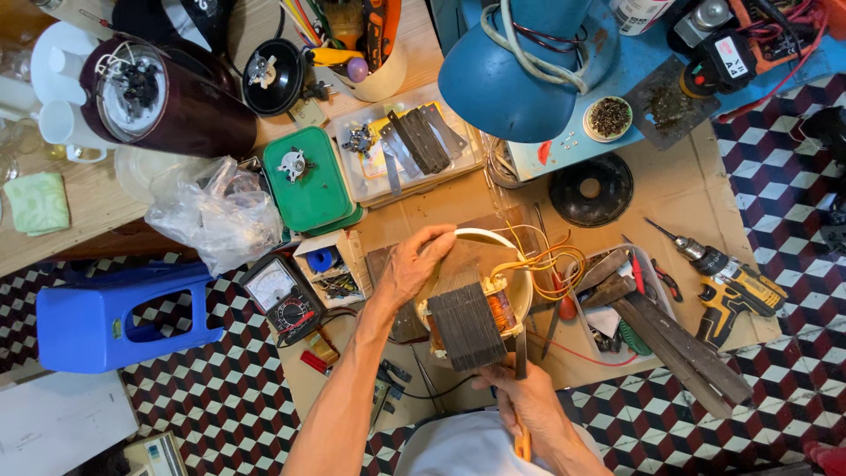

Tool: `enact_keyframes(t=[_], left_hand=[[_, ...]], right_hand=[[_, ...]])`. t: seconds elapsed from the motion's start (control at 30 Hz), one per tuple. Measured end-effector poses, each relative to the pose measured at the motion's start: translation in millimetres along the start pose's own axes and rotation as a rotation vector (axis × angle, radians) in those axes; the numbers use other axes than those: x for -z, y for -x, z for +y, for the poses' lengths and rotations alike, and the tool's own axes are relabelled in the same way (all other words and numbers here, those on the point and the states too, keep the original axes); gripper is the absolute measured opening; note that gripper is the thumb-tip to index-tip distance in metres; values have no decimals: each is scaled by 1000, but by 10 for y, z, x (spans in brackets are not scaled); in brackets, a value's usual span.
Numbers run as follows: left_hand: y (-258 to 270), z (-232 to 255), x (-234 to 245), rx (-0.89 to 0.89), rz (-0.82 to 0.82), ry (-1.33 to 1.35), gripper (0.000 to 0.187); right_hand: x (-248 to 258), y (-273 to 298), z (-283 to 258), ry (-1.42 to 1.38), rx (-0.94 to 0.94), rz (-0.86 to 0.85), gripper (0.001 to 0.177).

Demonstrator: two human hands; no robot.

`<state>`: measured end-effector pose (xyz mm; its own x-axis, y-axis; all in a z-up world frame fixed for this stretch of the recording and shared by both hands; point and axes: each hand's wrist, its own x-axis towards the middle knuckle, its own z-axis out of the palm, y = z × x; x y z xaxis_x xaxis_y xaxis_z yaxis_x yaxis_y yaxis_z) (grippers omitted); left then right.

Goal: The person uses a chisel and hammer to separate laminated metal plates from a transformer core, then uses pliers to remove remaining pieces. The person works at a cluttered workbench with various tools and parts visible.

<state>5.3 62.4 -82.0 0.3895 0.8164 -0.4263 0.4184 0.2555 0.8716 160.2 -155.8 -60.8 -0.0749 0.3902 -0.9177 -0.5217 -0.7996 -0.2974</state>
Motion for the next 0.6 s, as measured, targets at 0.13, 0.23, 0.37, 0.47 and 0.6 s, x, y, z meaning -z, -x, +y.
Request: enact_keyframes(t=[0.13, 0.23, 0.37, 0.47, 0.6], left_hand=[[-17, -76, -136, -83, 36, -7, 41], [-41, -163, -193, -25, 75, 51, 37], [-147, -265, -177, 0, 134, 28, 32], [-133, -323, -181, -40, 90, 100, 33], [-162, -383, -144, -52, 16, 195, 35]], right_hand=[[-23, -73, 185, -18, 97, 99, 30], [-21, -109, 249, -45, 161, 107, 34], [-54, -171, 101, -83, 212, 139, 34], [-80, -65, -28, -116, 170, 123, 36], [-134, 27, -178, -86, 49, 159, 38]])
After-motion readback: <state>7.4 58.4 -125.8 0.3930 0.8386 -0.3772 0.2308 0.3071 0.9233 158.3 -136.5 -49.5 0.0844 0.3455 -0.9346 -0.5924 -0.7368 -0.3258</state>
